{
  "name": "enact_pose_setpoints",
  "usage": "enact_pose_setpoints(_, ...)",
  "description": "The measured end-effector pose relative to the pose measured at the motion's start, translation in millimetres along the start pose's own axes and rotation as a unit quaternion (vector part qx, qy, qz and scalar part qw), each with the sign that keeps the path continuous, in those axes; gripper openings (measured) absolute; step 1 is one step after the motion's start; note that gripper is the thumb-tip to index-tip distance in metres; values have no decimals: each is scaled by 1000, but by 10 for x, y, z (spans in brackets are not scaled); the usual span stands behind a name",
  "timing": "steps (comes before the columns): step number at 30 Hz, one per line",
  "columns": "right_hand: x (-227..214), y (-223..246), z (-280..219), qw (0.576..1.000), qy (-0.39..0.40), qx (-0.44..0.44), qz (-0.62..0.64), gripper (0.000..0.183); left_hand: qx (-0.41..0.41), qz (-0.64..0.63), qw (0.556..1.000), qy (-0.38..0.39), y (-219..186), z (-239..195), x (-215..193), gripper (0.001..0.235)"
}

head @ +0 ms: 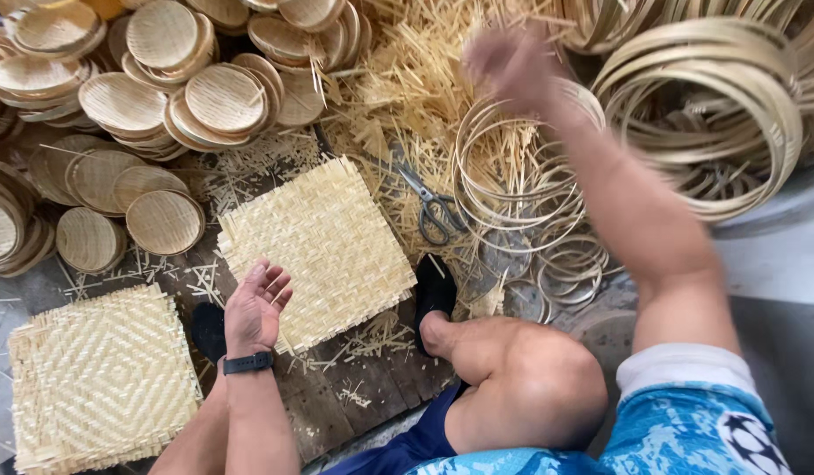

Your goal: The person assembles round woven trays by placing a pre-woven square mat onto a wooden circular mold, pressing it into shape, and trimming the excess with shears. The person then fits a thin bamboo ring around the edge to finish the tray and stacks it with others.

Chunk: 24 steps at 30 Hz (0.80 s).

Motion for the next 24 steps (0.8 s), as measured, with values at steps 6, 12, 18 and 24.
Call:
enact_pose_setpoints(6,1380,-1791,-1665,865,288,141,-386,75,-3,11,1000,-14,2,8,-108,40)
enact_pose_setpoints(12,1029,-2493,-1996,852,139,251,-437,56,-11,-5,1000,-22,87,-11,-159,38)
enact_pose_setpoints(18,821,-2510,-2208,812,228,267,-466,39,-6,-20,1000,3,138,-30,-126,32)
enact_pose_setpoints(24,745,-2437,-2442,837,234,246,-429,35,-2,-29,1000,-5,134,-35,-193,31)
Point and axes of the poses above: each hand's wrist, its own z-axis towards the middle knuckle, its own x-axis out of the palm, y = z × x, the point moved 6 cm from there along z, towards the middle knuckle, and after that the axes turned 8 degrees about z, right-handed, at the moved point
